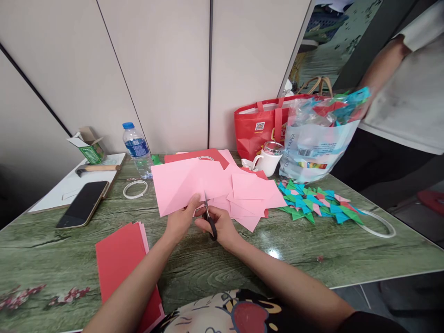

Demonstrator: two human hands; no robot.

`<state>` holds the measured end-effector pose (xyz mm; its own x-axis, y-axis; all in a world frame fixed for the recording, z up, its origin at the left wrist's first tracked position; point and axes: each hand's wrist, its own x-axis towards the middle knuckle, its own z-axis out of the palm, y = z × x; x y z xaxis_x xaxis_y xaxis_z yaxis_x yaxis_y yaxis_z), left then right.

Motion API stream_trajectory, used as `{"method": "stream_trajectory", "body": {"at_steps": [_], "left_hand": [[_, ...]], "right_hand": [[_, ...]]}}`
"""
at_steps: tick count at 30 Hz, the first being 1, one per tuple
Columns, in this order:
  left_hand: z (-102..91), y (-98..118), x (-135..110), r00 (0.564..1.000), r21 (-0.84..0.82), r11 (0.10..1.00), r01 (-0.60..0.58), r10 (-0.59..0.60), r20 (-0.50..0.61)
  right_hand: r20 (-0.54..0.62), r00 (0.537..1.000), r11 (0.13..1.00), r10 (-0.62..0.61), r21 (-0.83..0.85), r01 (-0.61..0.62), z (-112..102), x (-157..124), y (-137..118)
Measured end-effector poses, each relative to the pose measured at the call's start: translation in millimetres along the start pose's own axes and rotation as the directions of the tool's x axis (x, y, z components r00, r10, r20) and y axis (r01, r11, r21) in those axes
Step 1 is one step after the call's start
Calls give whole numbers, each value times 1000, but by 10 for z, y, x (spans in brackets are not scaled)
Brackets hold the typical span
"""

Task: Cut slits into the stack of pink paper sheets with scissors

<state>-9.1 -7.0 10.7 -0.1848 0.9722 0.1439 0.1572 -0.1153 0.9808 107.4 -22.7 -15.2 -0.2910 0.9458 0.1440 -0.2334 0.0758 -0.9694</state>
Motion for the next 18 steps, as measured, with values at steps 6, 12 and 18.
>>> {"method": "stream_trajectory", "body": {"at_steps": [6,12,18], "left_hand": [[13,-22,5,1000,-65,998,3,-5,-21],[27,-17,-15,1000,11,1000,-24,24,-6],[46,-67,-14,998,-38,998,-45,46,36]], "right_hand": [[-16,1000,1000,16,0,-16,14,-3,-15],[-45,999,1000,12,-9,-12,-9,4,-23],[-78,997,1000,7,10,-6,-19,27,-40]]}}
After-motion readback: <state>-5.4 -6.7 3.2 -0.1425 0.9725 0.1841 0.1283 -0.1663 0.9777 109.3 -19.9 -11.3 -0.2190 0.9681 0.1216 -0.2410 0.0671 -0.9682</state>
